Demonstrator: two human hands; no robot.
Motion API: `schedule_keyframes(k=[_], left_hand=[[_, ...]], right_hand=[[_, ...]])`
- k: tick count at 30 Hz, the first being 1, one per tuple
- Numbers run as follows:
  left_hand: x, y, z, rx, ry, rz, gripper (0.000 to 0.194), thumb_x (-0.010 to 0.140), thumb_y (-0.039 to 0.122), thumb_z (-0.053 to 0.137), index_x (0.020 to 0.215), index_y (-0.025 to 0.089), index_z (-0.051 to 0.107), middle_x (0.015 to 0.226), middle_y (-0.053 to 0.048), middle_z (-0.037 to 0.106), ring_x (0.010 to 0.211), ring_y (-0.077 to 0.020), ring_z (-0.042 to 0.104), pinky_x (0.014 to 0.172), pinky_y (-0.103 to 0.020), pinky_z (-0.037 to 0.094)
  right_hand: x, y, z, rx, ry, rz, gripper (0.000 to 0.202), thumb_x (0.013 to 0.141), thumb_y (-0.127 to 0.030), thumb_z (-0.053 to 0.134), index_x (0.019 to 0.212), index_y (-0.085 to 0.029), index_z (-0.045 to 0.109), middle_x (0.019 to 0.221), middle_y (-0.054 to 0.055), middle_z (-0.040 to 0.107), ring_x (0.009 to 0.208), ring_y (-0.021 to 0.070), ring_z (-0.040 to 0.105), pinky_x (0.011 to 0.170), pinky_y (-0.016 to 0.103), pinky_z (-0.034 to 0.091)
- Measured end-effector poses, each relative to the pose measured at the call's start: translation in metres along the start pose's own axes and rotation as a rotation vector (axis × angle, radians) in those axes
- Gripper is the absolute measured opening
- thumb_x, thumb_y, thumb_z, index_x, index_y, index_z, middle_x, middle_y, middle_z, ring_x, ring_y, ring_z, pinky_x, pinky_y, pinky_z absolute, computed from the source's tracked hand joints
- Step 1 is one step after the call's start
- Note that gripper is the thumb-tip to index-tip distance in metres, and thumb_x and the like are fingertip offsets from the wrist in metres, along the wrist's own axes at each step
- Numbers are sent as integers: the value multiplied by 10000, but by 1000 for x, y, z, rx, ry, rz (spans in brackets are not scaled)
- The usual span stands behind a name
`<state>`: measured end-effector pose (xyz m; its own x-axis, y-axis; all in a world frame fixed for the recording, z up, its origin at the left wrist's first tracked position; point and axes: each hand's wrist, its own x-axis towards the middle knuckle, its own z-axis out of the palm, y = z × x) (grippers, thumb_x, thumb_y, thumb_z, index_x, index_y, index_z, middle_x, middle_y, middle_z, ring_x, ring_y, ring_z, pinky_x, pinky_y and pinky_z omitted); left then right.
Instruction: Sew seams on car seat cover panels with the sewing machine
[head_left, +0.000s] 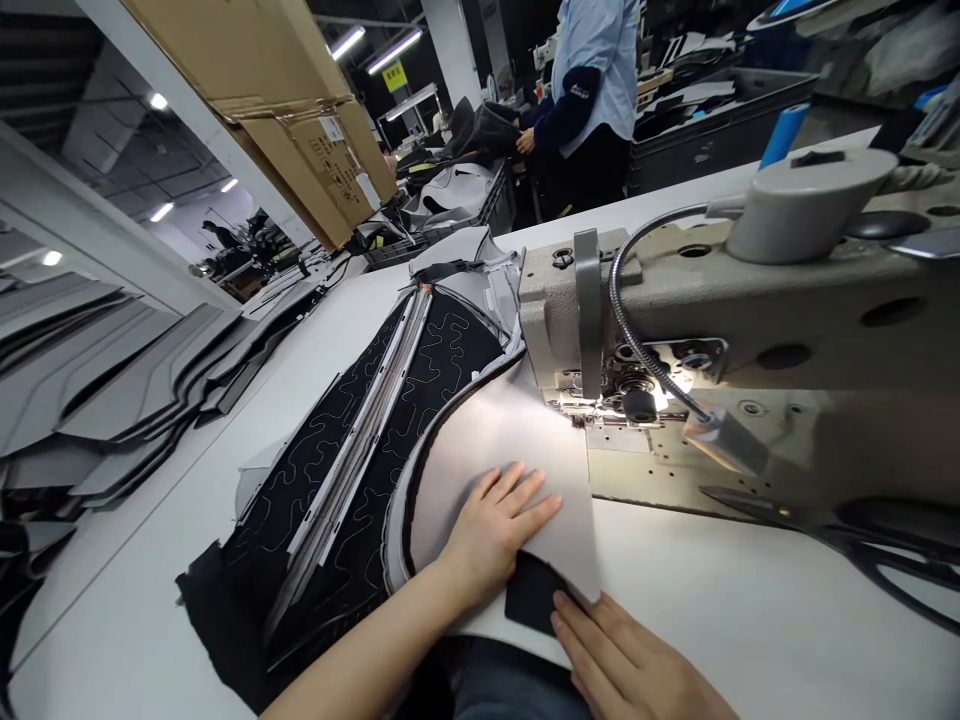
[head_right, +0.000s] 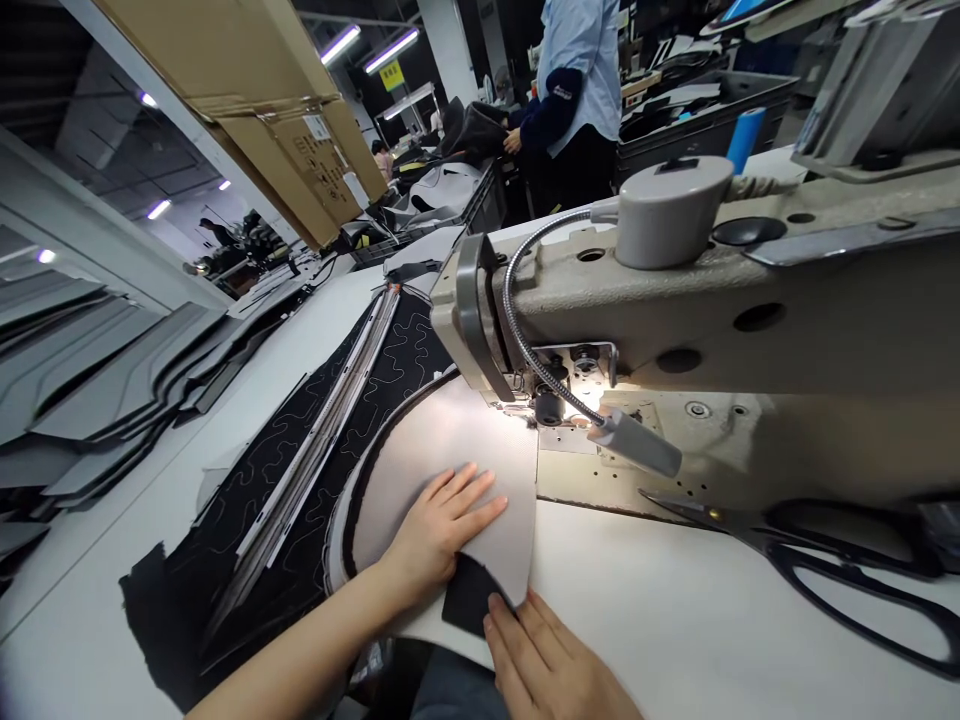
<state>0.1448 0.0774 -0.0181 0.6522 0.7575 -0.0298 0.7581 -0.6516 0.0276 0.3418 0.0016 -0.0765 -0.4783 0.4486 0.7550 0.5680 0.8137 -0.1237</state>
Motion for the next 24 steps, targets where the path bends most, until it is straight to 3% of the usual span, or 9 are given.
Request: schedule_keyframes(k=[6,12,18,24], left_hand=[[19,-20,-4,80,125,149,451,879,104,461,1288,290,511,1408,-66,432,1315,-240,345,1032,-410,357],[33,-35,-3,11,196,416,264,968,207,414,1146,243,605,1191,-35,612,1133,-132,494,977,-280,379],[54,-48,0,-17,273,383,264,951,184,420,1071,260,642,1118,-31,623,1048,-153,518,888,-289,401],[73,-62,4,-24,251,350,292,918,181,438,1092,276,653,1138,-49,597,1065,-187,497,912,-319,404]], right_hand=[[15,16,-12,64,-65,23,363,878,-45,359,1045,-153,663,1102,72,666,1027,203,603,911,322,484],[26,24,-13,4,-66,89,336,924,-151,353,1047,-148,665,1114,52,663,1041,189,590,911,296,457],[27,40,2,-64,-104,85,362,962,-223,324,1113,-125,638,1167,64,637,1048,211,572,962,364,381],[37,56,7,-133,-161,83,404,971,-216,281,1096,-88,642,1161,95,634,1046,236,562,966,413,354]])
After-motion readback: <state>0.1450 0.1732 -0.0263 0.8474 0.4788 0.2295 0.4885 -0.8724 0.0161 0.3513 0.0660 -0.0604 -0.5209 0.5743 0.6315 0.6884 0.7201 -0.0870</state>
